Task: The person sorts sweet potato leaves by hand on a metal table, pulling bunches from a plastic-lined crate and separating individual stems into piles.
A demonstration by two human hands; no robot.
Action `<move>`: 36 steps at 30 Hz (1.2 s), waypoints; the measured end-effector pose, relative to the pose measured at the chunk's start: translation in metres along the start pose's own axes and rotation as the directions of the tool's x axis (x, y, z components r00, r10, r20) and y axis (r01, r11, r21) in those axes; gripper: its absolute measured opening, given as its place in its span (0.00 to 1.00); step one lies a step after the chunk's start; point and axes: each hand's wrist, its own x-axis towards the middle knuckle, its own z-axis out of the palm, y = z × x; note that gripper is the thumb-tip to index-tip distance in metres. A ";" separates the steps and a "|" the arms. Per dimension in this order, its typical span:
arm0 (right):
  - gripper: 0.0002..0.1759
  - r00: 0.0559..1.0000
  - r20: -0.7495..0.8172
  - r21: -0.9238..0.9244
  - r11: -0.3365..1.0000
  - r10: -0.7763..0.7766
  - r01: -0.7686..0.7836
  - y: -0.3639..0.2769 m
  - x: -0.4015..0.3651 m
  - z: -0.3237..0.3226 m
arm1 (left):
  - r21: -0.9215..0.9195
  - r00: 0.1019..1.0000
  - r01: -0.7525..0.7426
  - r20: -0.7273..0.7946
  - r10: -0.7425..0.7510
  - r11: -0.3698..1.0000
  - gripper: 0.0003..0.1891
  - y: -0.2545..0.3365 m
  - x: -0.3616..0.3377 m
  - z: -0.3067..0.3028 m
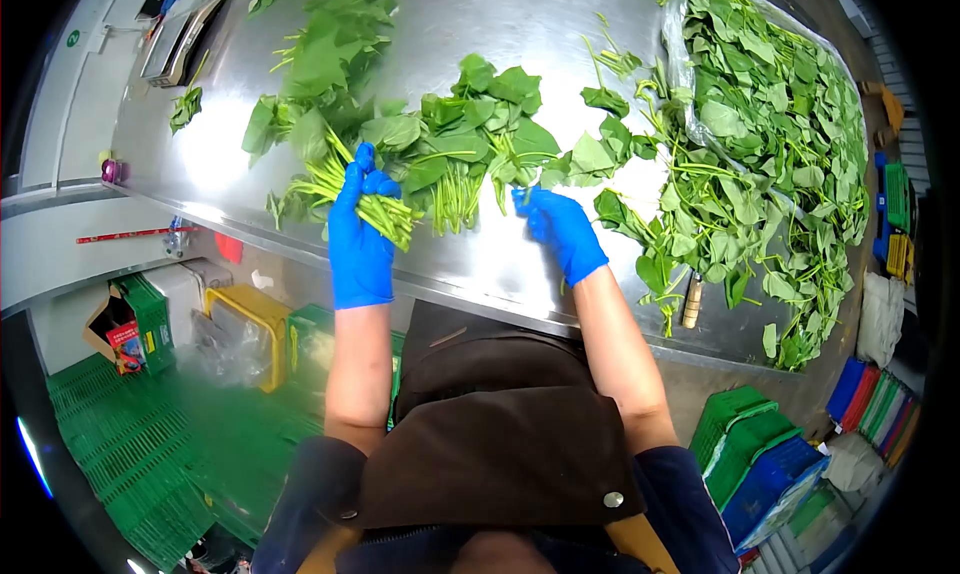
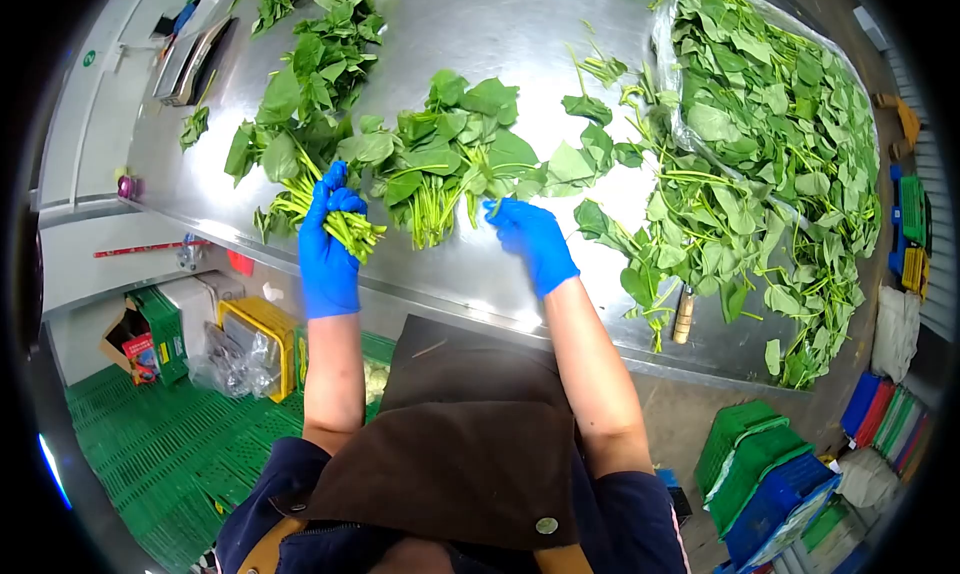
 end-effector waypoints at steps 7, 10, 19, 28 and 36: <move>0.21 0.984 0.113 0.299 0.940 0.137 -0.165 -0.021 -0.007 -0.001 | -0.205 0.987 0.114 0.136 -0.088 0.972 0.25 -0.003 0.003 0.021; 0.26 0.992 0.115 0.575 0.811 0.048 -0.106 -0.010 -0.007 -0.005 | -0.220 0.979 0.163 0.157 -0.130 0.962 0.11 -0.004 0.004 0.018; 0.35 0.952 0.247 0.645 0.703 0.178 -0.299 -0.010 0.002 -0.032 | -0.271 0.951 0.289 0.191 -0.243 0.918 0.05 -0.013 -0.003 0.018; 0.11 0.881 0.113 -0.090 0.878 -0.460 0.470 -0.085 -0.087 0.020 | 0.074 0.996 0.075 -0.053 -0.071 0.994 0.04 -0.027 -0.020 0.043; 0.10 0.358 0.434 -0.815 -0.190 -0.827 0.547 -0.090 -0.121 0.032 | 0.550 1.000 -0.020 0.009 0.018 0.835 0.09 -0.066 -0.035 0.065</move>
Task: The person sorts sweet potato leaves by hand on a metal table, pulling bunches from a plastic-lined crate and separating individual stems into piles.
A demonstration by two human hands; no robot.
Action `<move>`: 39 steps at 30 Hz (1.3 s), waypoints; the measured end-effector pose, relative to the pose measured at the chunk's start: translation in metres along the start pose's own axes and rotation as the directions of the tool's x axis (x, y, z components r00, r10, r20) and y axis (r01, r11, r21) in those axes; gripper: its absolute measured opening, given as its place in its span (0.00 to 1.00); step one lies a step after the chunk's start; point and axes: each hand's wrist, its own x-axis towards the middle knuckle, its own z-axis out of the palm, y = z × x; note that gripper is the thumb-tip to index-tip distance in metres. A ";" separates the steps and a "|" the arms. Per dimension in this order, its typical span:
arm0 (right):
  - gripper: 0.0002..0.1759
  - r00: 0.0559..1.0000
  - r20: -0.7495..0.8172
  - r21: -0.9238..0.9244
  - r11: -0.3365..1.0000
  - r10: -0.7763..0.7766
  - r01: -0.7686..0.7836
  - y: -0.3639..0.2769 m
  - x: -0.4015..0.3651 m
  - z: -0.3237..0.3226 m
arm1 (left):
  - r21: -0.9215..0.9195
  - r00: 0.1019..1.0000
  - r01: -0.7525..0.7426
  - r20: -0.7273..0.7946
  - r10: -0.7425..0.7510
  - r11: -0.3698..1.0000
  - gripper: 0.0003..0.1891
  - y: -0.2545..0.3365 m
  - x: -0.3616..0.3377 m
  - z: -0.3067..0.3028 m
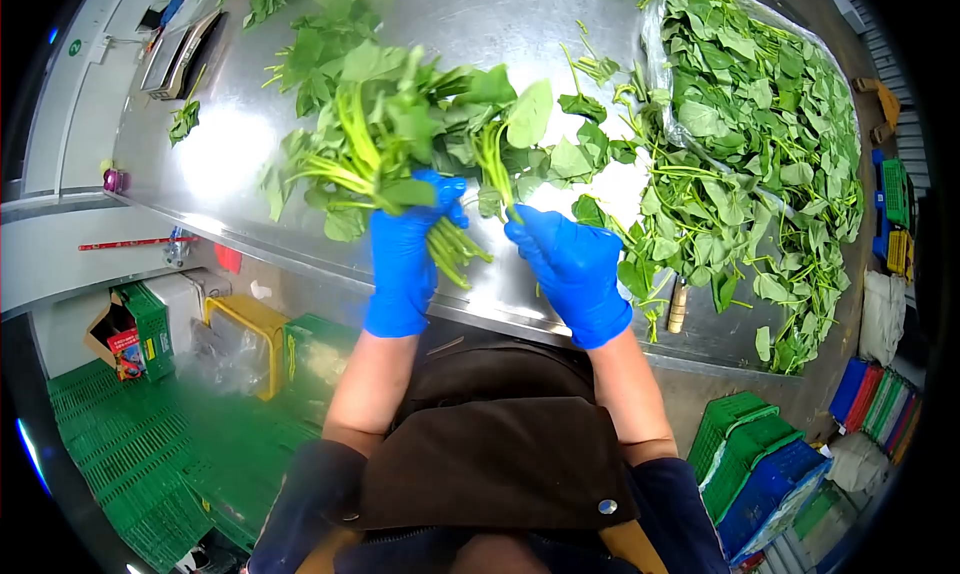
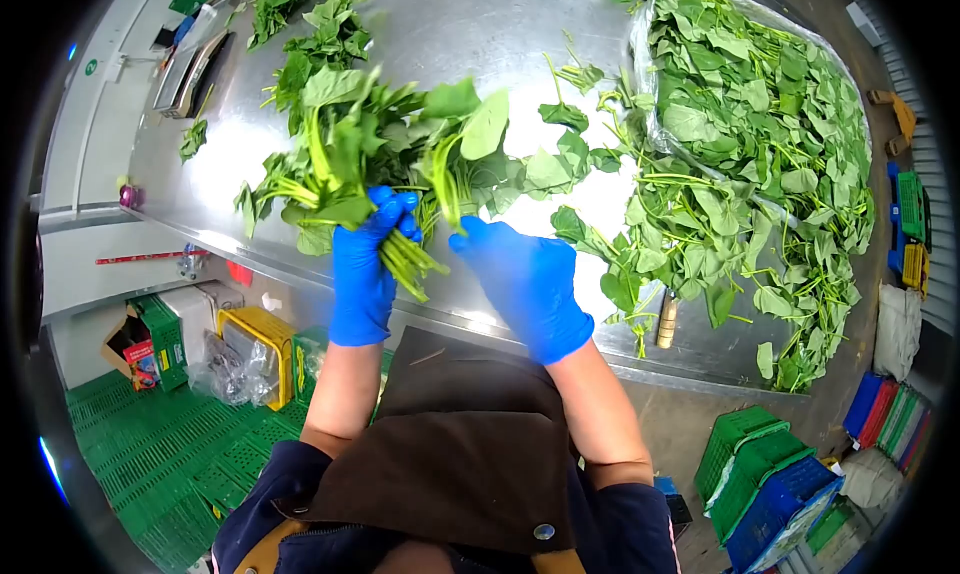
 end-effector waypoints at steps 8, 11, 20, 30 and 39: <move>0.11 0.962 0.273 0.130 0.990 0.025 -0.063 0.005 -0.020 0.010 | 0.015 0.988 0.140 -0.071 -0.139 0.990 0.14 -0.015 -0.004 0.001; 0.14 0.850 0.379 0.664 0.532 0.366 -0.525 0.013 -0.018 0.023 | 0.055 0.986 0.168 -0.030 -0.167 0.984 0.16 -0.011 -0.011 0.011; 0.13 0.564 0.646 0.700 -0.104 0.514 -0.706 0.019 -0.016 0.035 | 0.235 0.991 0.133 -0.050 -0.125 0.963 0.15 -0.030 -0.009 -0.003; 0.35 0.625 0.444 0.787 -0.613 0.643 0.072 0.081 -0.024 0.004 | -0.228 0.988 0.151 -0.008 -0.157 0.962 0.12 -0.013 0.017 -0.027; 0.21 0.405 0.671 0.265 0.310 0.621 -0.913 0.037 -0.022 0.078 | -0.316 0.999 0.053 0.010 -0.053 0.947 0.14 0.027 0.003 -0.046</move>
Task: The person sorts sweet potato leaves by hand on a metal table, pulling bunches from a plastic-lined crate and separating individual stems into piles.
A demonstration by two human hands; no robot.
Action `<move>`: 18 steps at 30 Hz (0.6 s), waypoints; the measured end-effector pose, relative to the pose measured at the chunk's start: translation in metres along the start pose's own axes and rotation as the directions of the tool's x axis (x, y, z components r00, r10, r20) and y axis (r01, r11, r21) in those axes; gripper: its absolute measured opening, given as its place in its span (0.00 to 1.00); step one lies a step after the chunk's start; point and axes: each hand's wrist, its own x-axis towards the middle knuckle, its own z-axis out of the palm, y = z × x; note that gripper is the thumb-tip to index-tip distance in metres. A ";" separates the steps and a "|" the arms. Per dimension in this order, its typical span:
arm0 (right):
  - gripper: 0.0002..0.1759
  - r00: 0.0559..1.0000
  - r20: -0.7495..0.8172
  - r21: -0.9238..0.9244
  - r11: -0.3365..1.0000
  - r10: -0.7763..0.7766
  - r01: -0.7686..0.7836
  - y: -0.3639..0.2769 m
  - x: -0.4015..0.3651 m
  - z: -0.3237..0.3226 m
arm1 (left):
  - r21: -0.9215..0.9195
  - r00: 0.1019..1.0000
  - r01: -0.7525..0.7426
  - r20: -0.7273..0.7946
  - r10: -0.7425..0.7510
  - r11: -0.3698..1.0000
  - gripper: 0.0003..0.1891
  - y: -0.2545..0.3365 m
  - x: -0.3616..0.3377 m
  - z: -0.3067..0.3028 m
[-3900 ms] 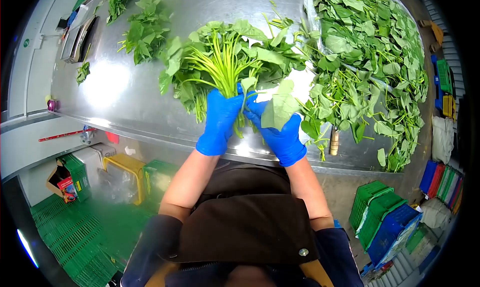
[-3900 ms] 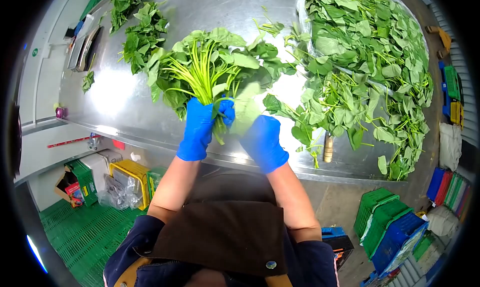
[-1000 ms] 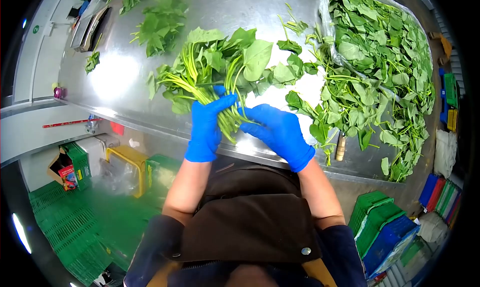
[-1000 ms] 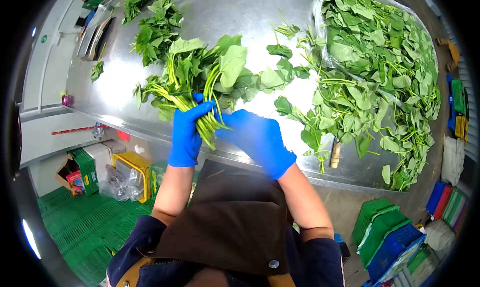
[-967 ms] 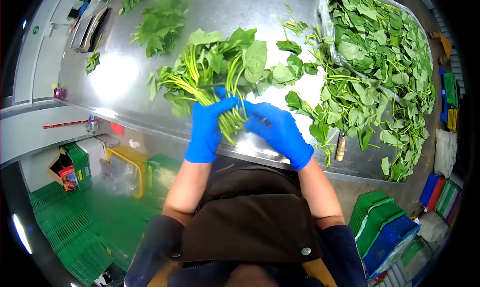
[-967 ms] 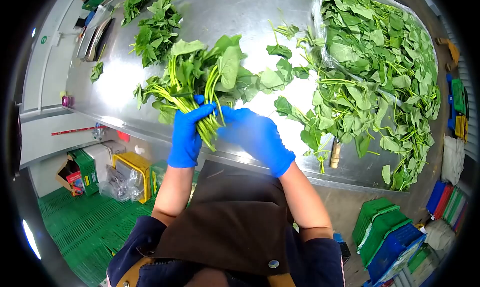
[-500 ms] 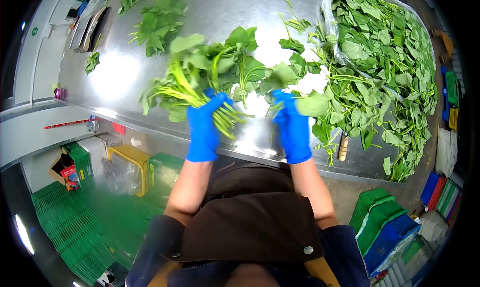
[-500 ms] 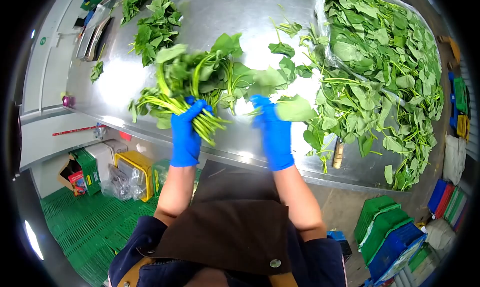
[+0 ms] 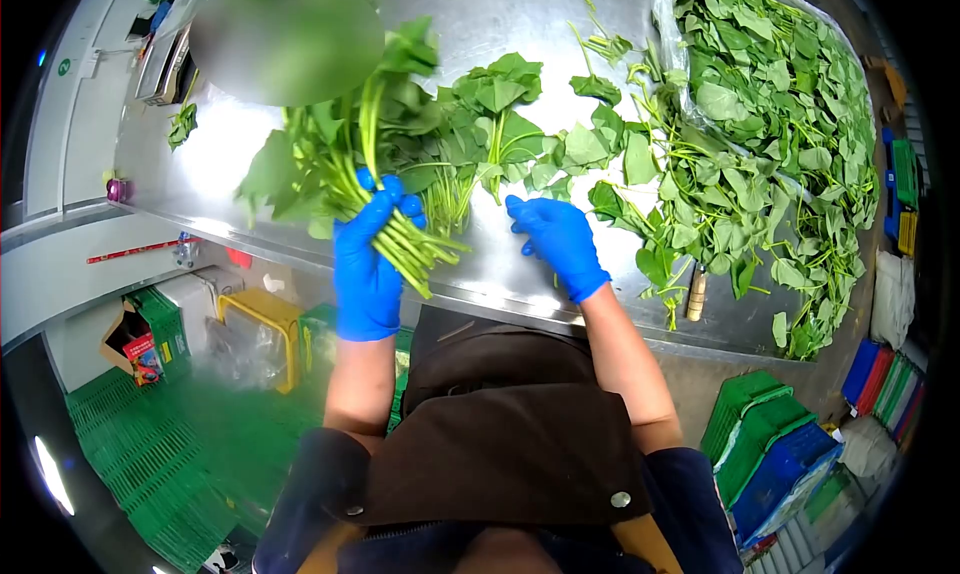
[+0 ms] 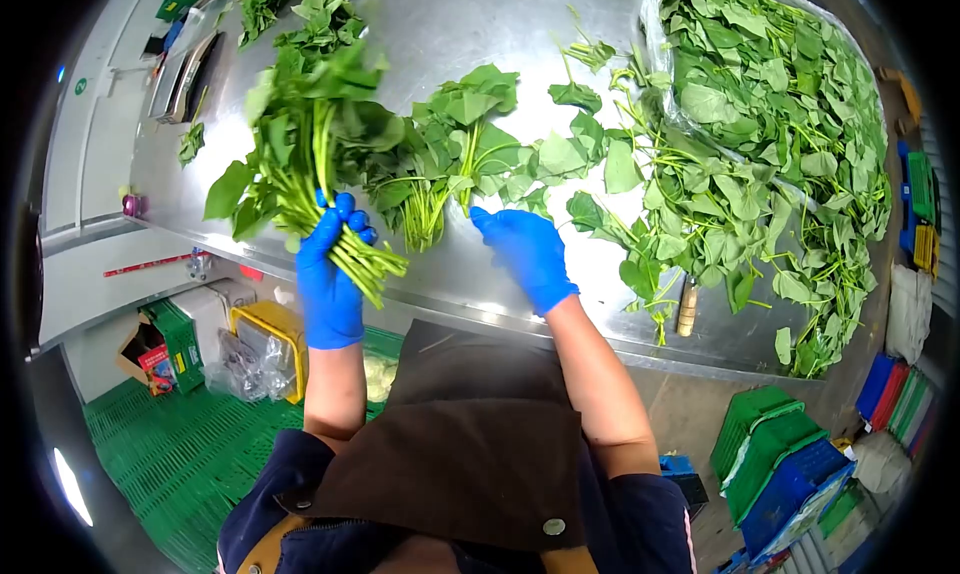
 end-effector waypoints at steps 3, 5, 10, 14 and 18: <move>0.23 1.000 0.009 0.035 0.999 0.027 -0.027 -0.004 0.017 0.020 | -0.026 0.999 0.009 -0.036 -0.010 1.000 0.13 0.005 0.012 -0.004; 0.18 0.997 -0.025 -0.008 0.998 -0.067 0.067 0.003 0.030 0.026 | -0.080 0.997 0.080 -0.012 -0.081 0.994 0.17 0.002 0.026 -0.021; 0.12 0.941 -0.205 0.359 0.873 -0.270 0.329 -0.013 -0.006 0.001 | -0.360 0.993 0.118 0.068 -0.100 0.926 0.26 0.005 0.031 -0.039; 0.14 0.939 -0.101 0.392 0.854 -0.329 0.341 0.011 -0.001 -0.041 | -0.480 0.981 0.165 0.169 -0.093 0.862 0.22 0.006 0.031 -0.041; 0.12 0.963 -0.169 0.513 0.816 -0.208 0.266 0.000 -0.028 -0.047 | -0.279 0.982 0.188 0.084 -0.171 0.942 0.07 0.001 0.027 -0.016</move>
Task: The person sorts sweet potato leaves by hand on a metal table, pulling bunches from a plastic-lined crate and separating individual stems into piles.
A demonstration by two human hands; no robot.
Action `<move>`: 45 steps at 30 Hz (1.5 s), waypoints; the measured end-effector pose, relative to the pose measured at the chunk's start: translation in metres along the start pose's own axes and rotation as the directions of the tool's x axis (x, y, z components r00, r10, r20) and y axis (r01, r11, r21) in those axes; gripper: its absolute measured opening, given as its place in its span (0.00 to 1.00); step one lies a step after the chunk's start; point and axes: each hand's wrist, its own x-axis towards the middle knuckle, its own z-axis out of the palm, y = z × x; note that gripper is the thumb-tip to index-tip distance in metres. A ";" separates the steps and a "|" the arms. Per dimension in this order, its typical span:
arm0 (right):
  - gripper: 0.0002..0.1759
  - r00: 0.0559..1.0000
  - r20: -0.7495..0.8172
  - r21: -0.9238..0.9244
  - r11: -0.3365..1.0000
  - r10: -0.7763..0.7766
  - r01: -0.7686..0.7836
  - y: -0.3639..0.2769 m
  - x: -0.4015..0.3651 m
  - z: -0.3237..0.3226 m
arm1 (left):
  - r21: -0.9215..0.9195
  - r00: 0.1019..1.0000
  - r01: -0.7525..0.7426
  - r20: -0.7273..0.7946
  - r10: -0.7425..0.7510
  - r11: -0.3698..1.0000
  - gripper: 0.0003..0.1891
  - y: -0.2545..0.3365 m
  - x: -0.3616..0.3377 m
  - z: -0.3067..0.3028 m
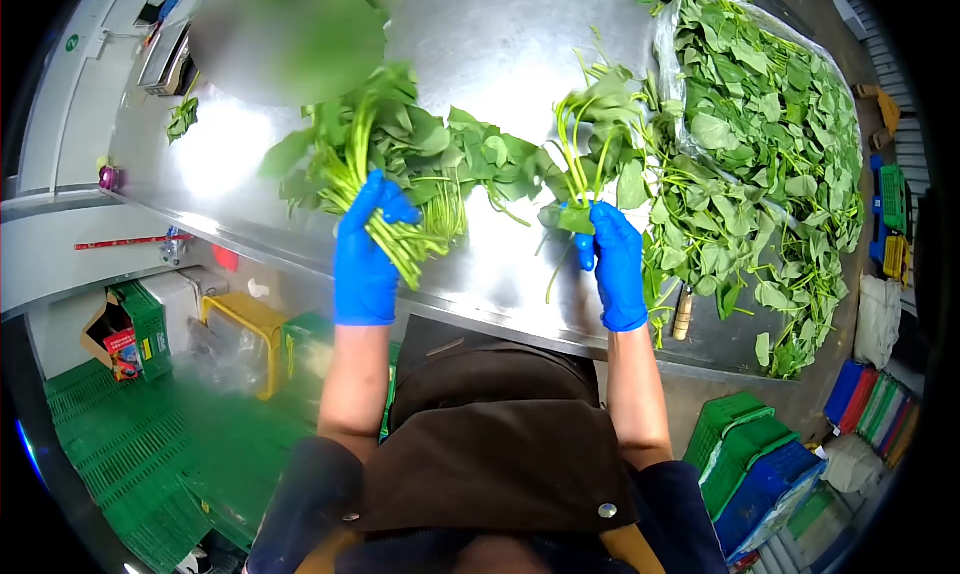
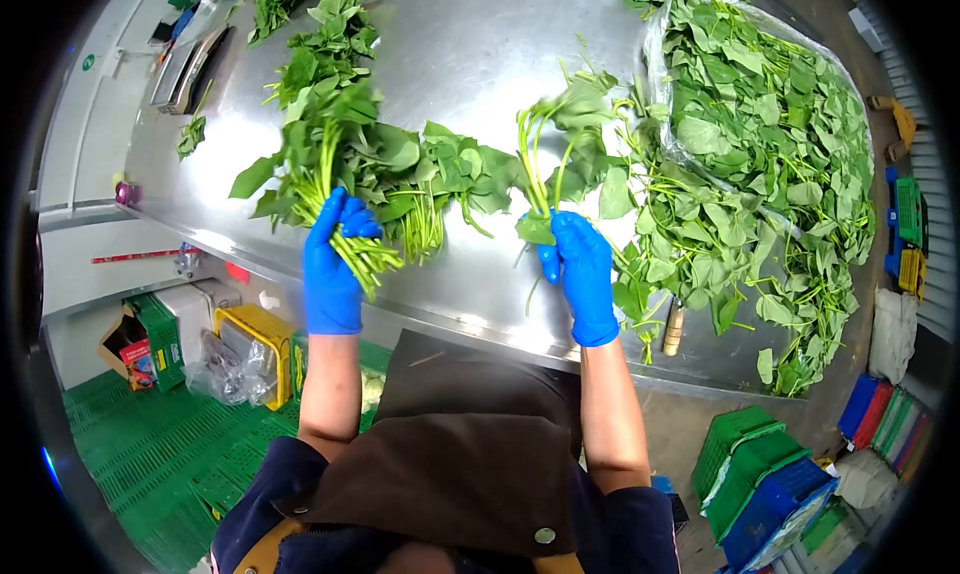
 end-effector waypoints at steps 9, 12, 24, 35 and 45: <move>0.12 0.934 0.357 -0.234 0.969 0.014 0.075 0.016 -0.023 0.018 | 0.583 0.991 -0.067 -0.053 0.120 0.810 0.13 -0.065 -0.007 0.019; 0.12 0.899 0.437 -0.476 0.850 0.006 0.225 0.002 -0.023 0.016 | 0.663 0.989 -0.073 -0.050 0.141 0.745 0.14 -0.068 -0.011 0.016; 0.10 0.966 0.112 -0.063 0.969 -0.231 0.239 0.001 0.000 0.062 | 0.678 0.986 -0.099 -0.030 0.163 0.728 0.19 -0.084 -0.023 0.027; 0.28 0.968 -0.228 0.676 0.698 -0.109 0.238 0.012 0.023 -0.021 | 0.453 0.938 -0.172 -0.197 0.286 0.875 0.10 -0.040 -0.007 -0.001; 0.18 0.980 0.196 -0.043 0.998 -0.028 0.038 -0.015 -0.007 0.051 | 0.523 0.973 -0.096 -0.129 0.189 0.847 0.11 -0.048 -0.006 0.005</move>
